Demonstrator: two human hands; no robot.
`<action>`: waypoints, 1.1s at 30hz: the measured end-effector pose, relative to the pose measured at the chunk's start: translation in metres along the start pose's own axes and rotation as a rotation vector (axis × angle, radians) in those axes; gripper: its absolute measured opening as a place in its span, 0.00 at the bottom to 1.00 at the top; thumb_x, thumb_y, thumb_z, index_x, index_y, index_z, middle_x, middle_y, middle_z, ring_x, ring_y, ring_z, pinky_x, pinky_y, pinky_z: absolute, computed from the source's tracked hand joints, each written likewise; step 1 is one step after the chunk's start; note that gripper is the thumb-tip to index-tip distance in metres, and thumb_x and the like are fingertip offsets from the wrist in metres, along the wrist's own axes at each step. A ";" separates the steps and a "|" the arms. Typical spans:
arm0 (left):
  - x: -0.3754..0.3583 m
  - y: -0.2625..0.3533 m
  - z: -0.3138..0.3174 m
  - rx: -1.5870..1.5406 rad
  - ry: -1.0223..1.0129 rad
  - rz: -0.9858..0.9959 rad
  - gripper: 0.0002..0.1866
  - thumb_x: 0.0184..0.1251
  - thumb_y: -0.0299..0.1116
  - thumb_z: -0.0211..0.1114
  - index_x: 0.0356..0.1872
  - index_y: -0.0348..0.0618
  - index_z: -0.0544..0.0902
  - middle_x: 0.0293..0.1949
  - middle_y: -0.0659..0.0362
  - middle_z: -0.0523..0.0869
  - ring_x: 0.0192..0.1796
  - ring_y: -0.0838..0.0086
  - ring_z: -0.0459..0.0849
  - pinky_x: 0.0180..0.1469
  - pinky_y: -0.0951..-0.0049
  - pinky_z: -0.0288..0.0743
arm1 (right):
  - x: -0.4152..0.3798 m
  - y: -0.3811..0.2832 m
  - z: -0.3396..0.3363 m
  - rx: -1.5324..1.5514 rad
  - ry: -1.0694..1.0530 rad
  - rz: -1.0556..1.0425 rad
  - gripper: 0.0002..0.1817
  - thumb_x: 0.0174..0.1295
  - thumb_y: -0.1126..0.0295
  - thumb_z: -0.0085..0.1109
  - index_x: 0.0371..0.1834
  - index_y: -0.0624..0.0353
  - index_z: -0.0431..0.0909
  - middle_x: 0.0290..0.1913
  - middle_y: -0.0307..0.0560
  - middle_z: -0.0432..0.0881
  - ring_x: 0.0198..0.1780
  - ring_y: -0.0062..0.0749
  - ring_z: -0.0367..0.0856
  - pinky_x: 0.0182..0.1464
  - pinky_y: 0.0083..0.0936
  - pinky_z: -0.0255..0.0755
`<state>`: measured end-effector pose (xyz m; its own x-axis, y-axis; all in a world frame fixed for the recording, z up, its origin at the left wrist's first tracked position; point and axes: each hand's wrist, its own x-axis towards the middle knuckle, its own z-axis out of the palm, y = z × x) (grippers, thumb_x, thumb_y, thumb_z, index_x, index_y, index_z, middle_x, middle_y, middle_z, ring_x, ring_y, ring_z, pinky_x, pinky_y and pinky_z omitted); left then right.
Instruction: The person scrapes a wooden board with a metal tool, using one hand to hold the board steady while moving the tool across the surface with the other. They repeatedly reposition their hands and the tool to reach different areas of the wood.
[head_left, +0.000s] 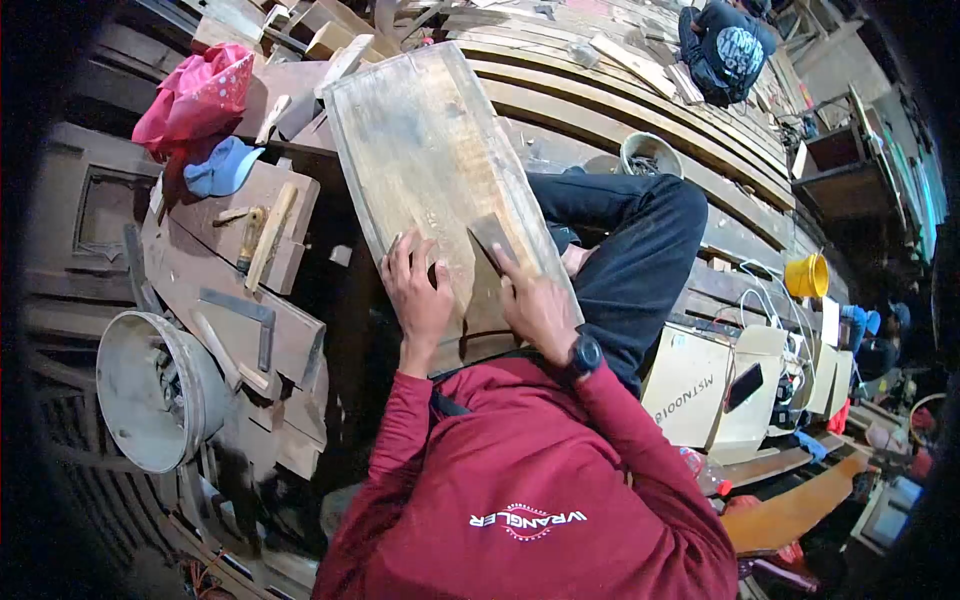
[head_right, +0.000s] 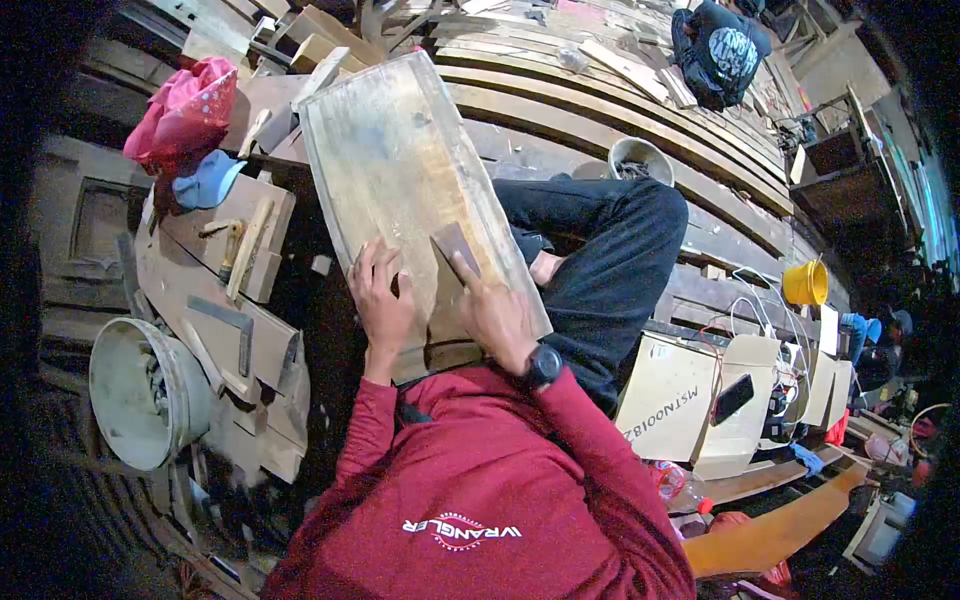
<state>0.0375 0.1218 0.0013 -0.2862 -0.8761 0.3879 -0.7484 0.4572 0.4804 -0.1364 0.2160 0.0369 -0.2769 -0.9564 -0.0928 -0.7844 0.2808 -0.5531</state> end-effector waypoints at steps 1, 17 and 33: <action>0.000 -0.001 0.000 -0.002 -0.006 -0.002 0.20 0.66 0.27 0.69 0.60 0.43 0.84 0.72 0.52 0.77 0.78 0.54 0.70 0.81 0.51 0.58 | -0.017 0.003 -0.004 -0.029 -0.009 0.006 0.33 0.69 0.64 0.56 0.80 0.36 0.72 0.27 0.66 0.85 0.30 0.65 0.87 0.37 0.59 0.80; 0.000 -0.005 0.002 0.001 0.019 0.016 0.19 0.65 0.27 0.69 0.58 0.43 0.85 0.72 0.52 0.77 0.77 0.55 0.71 0.81 0.51 0.59 | 0.057 -0.013 0.010 -0.045 0.084 -0.076 0.33 0.69 0.67 0.55 0.80 0.43 0.71 0.27 0.68 0.85 0.31 0.65 0.87 0.38 0.58 0.80; -0.001 -0.003 0.003 -0.009 -0.004 -0.021 0.20 0.66 0.29 0.69 0.59 0.44 0.84 0.72 0.53 0.77 0.79 0.55 0.70 0.82 0.46 0.56 | -0.025 0.043 -0.003 -0.058 0.087 0.087 0.32 0.69 0.64 0.56 0.79 0.32 0.74 0.29 0.67 0.86 0.32 0.65 0.88 0.38 0.59 0.83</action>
<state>0.0379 0.1211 -0.0029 -0.2727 -0.8861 0.3748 -0.7488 0.4401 0.4956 -0.1648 0.2518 0.0174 -0.3904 -0.9184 -0.0645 -0.7852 0.3688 -0.4975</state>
